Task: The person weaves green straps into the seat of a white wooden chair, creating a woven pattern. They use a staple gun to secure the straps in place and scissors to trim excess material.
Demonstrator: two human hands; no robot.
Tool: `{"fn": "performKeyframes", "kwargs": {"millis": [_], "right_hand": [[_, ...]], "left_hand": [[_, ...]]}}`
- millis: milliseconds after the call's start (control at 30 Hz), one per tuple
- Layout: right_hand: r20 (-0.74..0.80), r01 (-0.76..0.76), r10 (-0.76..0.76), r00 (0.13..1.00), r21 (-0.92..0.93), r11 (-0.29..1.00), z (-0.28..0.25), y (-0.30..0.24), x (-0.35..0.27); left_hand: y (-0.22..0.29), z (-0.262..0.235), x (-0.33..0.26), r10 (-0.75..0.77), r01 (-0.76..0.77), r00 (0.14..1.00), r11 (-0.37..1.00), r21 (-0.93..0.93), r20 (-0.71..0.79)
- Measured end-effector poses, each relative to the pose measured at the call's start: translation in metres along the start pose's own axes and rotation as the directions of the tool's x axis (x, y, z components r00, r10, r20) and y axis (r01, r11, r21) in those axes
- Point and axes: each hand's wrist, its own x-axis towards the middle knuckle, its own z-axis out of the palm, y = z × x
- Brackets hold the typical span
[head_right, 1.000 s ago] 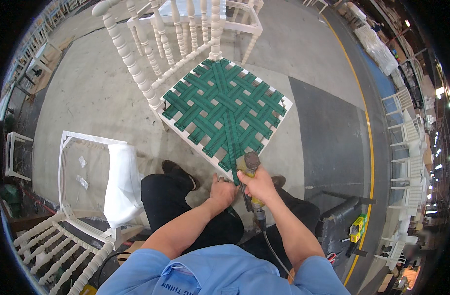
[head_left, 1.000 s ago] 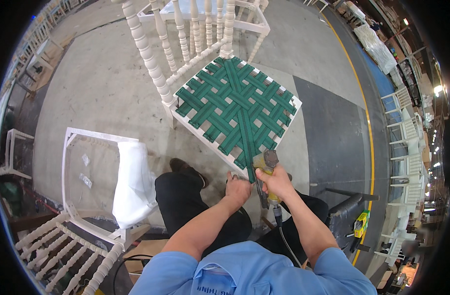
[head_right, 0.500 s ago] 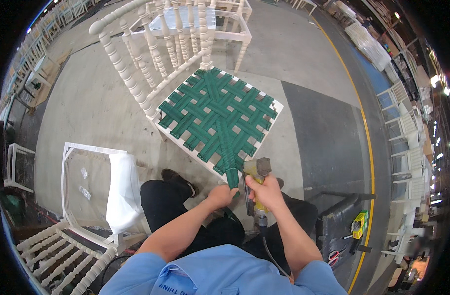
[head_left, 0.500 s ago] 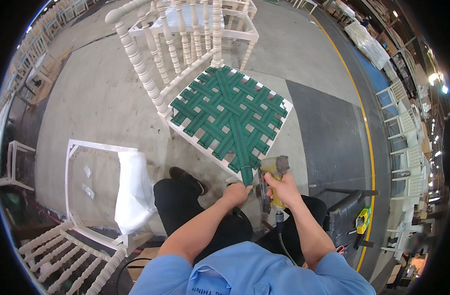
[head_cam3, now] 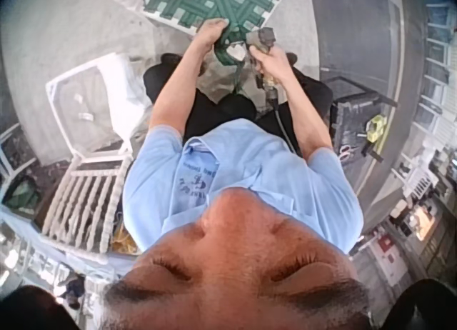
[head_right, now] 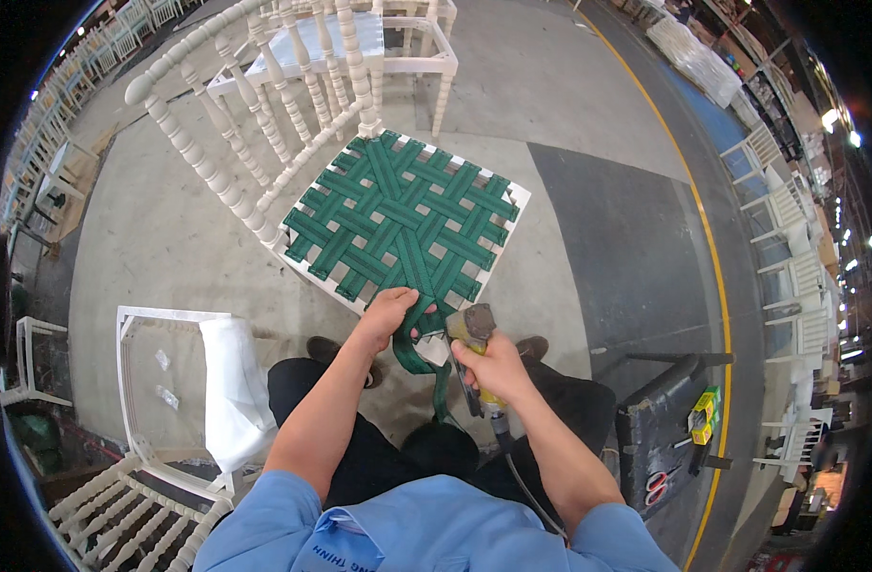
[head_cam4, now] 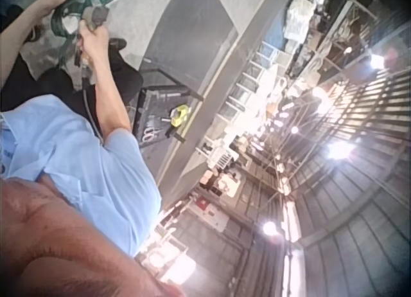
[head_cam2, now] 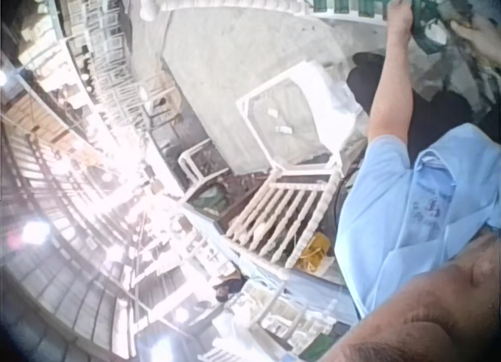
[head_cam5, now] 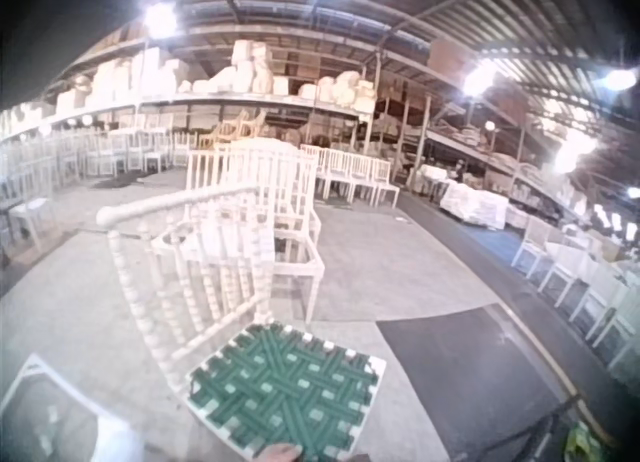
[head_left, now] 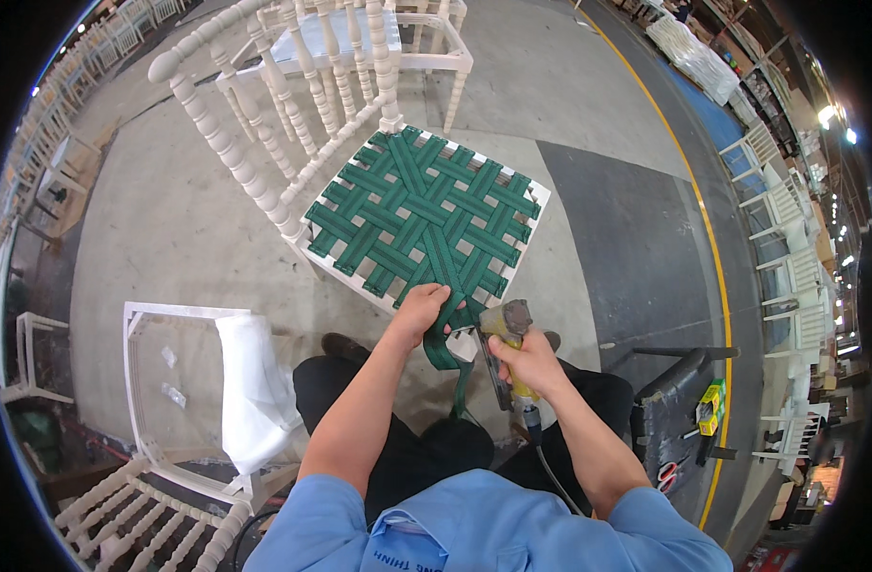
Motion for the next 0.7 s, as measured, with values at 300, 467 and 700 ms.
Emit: {"fn": "performKeyframes", "kwargs": {"millis": [300,467,700], "right_hand": [[-0.066,-0.002,-0.01,0.998,-0.182,0.983,0.021,-0.005,0.015],[-0.055,-0.022,0.009,0.998,-0.24,0.971,0.024,-0.011,0.013],[-0.042,-0.039,0.031,0.999,-0.189,0.981,0.032,-0.014,0.013]], "left_hand": [[-0.006,-0.004,0.012,-0.031,0.031,1.0,0.999,0.012,-0.001],[-0.006,-0.006,0.013,-0.05,0.05,0.999,0.998,-0.022,0.007],[-0.007,-0.007,0.013,-0.073,0.073,0.997,0.993,-0.092,-0.001]]}}
